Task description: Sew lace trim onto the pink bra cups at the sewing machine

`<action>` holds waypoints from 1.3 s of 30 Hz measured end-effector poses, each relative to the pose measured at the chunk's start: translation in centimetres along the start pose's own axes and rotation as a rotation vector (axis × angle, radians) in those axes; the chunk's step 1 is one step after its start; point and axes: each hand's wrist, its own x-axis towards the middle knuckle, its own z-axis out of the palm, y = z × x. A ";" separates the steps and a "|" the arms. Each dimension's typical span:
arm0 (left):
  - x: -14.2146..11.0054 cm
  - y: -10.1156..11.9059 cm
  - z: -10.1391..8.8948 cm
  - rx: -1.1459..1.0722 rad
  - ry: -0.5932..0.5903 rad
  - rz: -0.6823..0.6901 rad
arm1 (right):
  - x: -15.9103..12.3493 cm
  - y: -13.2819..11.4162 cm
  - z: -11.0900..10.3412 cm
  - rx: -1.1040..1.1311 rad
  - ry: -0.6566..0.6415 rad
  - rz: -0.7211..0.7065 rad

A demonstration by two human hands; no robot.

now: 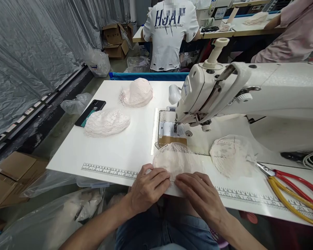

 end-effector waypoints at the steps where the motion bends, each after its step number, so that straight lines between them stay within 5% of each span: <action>1: 0.0 0.0 0.1 0.000 0.010 -0.006 | 0.0 0.0 0.0 -0.004 -0.006 0.007; 39: 0.5 0.4 -0.1 0.103 0.032 -0.031 | 0.6 -0.9 -0.4 -0.058 0.112 -0.064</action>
